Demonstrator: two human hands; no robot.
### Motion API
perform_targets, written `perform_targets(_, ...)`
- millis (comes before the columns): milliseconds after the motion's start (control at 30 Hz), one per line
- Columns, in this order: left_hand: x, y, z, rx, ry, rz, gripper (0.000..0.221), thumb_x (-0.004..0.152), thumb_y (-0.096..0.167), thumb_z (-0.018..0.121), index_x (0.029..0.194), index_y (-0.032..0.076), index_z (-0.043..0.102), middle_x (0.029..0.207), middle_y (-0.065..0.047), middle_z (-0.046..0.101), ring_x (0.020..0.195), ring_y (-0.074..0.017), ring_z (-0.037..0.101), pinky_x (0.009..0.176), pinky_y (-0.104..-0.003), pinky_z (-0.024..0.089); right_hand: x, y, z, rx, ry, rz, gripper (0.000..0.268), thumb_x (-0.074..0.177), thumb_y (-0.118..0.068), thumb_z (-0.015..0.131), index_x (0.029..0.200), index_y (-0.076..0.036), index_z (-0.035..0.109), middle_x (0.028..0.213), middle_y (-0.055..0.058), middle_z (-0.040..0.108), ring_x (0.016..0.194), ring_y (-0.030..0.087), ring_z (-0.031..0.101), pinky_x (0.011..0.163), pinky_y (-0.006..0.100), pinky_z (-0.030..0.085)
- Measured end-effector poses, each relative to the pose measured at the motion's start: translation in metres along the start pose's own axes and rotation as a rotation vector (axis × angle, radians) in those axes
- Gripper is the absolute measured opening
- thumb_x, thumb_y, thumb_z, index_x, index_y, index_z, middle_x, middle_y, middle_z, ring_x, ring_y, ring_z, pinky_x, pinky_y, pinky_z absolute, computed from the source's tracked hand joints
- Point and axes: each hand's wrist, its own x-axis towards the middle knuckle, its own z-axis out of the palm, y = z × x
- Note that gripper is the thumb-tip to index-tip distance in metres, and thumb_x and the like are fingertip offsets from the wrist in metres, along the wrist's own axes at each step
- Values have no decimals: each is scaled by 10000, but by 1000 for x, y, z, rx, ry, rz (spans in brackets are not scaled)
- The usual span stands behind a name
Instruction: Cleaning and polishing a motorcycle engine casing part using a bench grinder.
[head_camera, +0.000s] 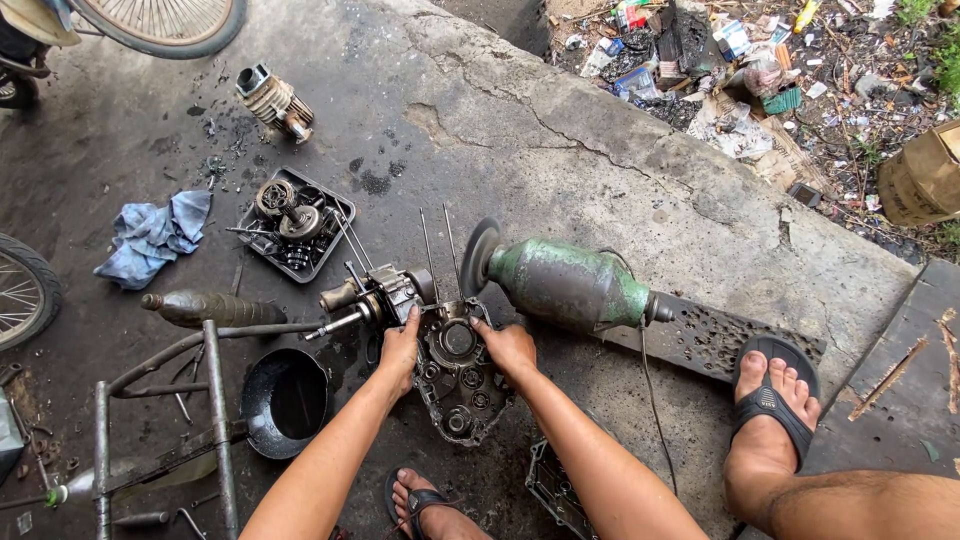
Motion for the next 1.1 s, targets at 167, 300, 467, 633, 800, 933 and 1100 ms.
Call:
perform_targets(167, -5, 9, -3, -99, -67, -38, 871, 871, 702, 617, 1167, -117, 589, 1097, -196, 668, 996, -242, 597, 893, -482, 513, 2, 0, 4, 9, 6, 4, 892, 760, -780, 673, 944, 90, 751, 1016, 304, 733, 1004, 428, 731, 893, 472, 564)
perform_targets(300, 3, 3, -2, -72, -27, -13, 828, 900, 683, 623, 1188, -88, 534, 1095, -168, 640, 997, -214, 580, 890, -461, 506, -3, -6, 1, 9, 14, 12, 897, 759, -783, 674, 942, 92, 748, 1015, 308, 732, 1005, 434, 729, 890, 478, 563)
perform_targets(467, -3, 10, -3, -107, -56, 26, 803, 877, 690, 614, 1177, -52, 567, 1054, -139, 639, 955, -203, 572, 854, -446, 527, -8, -9, -3, 5, 46, 5, 880, 759, -786, 681, 899, 80, 754, 979, 295, 737, 966, 425, 736, 860, 484, 571)
perform_targets(633, -5, 10, -4, -163, -78, 54, 799, 875, 710, 596, 1204, -16, 536, 1037, -104, 623, 962, -177, 564, 863, -413, 518, -20, -22, -15, 16, 39, 4, 831, 761, -766, 680, 813, 58, 765, 883, 243, 761, 858, 382, 763, 802, 489, 585)
perform_targets(800, -3, 6, -7, -109, -74, 103, 802, 911, 728, 569, 1201, -20, 544, 1019, -138, 570, 940, -191, 507, 900, -377, 489, -20, -20, -12, 38, 78, -83, 749, 779, -746, 691, 745, 1, 732, 799, 206, 753, 762, 360, 749, 728, 497, 580)
perform_targets(933, -14, 9, -15, -134, -55, 244, 725, 916, 685, 554, 1199, 18, 543, 1067, -87, 601, 995, -153, 520, 917, -346, 454, -42, -25, -16, 73, 175, -185, 703, 788, -718, 719, 755, -16, 713, 783, 244, 721, 759, 403, 722, 722, 497, 560)
perform_targets(1100, -42, 21, -33, -241, -122, 651, 489, 1026, 526, 544, 1155, 54, 549, 1050, -32, 549, 999, -132, 465, 939, -291, 394, -78, -29, -15, 158, 404, -424, 560, 800, -522, 800, 843, 20, 663, 822, 253, 704, 793, 447, 690, 704, 488, 538)
